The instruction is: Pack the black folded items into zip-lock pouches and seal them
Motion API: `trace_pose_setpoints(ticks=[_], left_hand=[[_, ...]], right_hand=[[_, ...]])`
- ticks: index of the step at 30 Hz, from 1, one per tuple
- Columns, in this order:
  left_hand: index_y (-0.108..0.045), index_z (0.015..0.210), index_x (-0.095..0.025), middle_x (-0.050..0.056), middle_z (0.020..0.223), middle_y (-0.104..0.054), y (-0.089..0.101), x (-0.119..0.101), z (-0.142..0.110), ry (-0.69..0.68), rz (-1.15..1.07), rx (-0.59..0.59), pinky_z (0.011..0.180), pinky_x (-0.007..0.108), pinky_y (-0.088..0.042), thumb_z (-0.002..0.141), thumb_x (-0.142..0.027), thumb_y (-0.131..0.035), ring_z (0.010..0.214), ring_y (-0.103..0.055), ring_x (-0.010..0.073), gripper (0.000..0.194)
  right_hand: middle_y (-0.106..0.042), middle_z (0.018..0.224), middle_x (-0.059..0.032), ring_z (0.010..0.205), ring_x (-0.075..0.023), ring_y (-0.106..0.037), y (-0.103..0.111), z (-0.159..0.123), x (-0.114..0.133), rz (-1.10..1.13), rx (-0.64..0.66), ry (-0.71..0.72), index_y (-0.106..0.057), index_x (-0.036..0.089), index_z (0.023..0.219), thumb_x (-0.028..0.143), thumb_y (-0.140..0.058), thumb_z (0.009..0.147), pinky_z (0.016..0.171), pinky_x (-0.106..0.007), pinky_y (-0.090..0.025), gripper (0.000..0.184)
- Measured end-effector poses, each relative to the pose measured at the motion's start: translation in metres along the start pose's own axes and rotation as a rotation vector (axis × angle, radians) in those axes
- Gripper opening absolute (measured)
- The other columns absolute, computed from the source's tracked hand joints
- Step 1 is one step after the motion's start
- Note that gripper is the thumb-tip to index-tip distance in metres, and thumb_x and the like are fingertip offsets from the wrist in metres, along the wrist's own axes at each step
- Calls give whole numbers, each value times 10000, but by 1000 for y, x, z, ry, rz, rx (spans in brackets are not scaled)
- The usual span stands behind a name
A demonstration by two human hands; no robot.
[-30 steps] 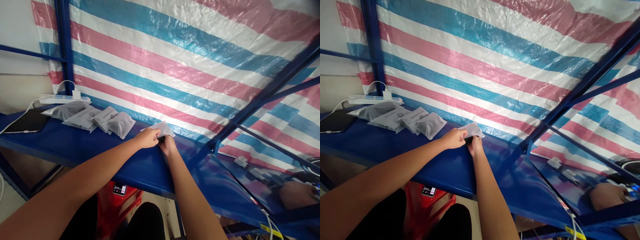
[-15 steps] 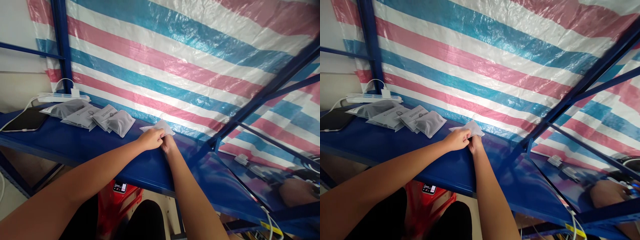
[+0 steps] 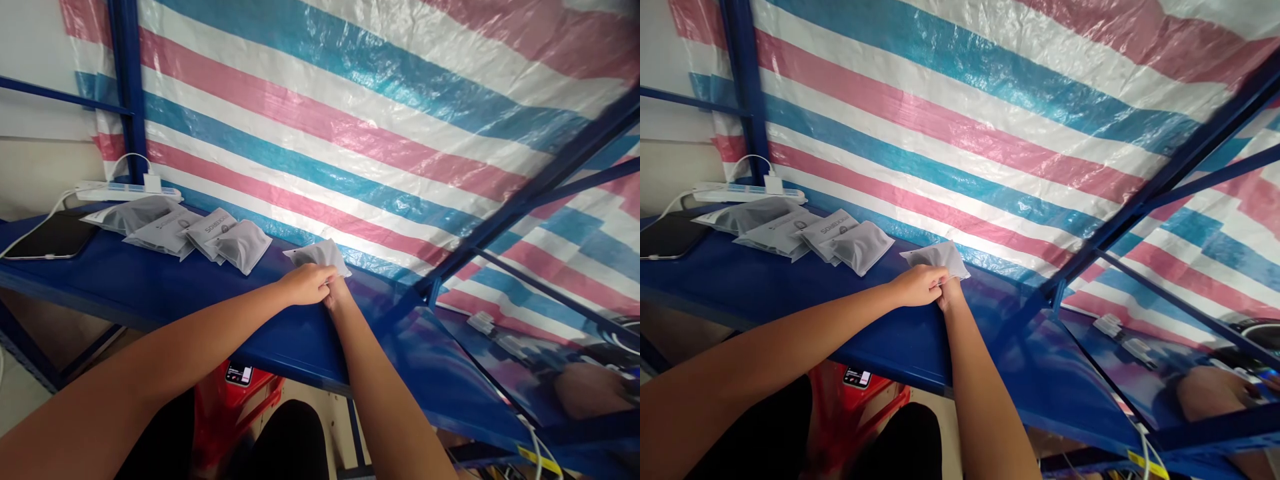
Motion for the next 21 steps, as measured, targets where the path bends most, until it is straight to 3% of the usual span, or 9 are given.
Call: trace_pose_setpoints(ticks=[5,8,13,17,21], left_hand=[[-542,905,-224,-20,697,-581,2,-1,-1,36,26,7,559,294,-303,809,-86,-528,630,-540,150,169],[-547,924,-228,-6,724,-610,7,2,-1,56,89,-6,571,304,-315,811,-95,-523,659,-568,169,176],[-571,981,-228,32,845,-670,15,18,-1,149,200,-53,612,318,-353,826,-122,-530,781,-633,216,192],[-573,965,-220,48,904,-695,15,31,-1,180,208,-52,630,322,-374,808,-112,-541,826,-652,230,193],[-575,946,-218,62,895,-698,15,34,-1,169,258,-35,641,333,-388,804,-119,-549,824,-656,249,174]], right_hand=[[-522,639,14,636,-157,-542,-1,4,-4,144,96,-27,-531,227,785,165,-605,709,634,-301,-504,122],[-589,697,4,688,-165,-599,-1,9,-8,94,104,-23,-557,225,794,229,-667,685,659,-293,-534,154],[-614,643,-12,632,-193,-596,8,12,-14,-155,-61,-80,-607,222,778,310,-706,683,560,-304,-500,163],[-623,618,-17,567,-174,-556,5,11,-13,-265,-12,-32,-637,203,725,275,-665,695,544,-300,-462,83],[-680,686,-31,631,-184,-606,1,9,-11,-250,32,11,-661,195,737,250,-623,716,573,-289,-486,70]])
Point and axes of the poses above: each hand's wrist, its own z-axis towards the middle knuckle, its own y-axis out of the back of the hand, x = y × z, the point moved 5 cm from there along z, towards the middle knuckle
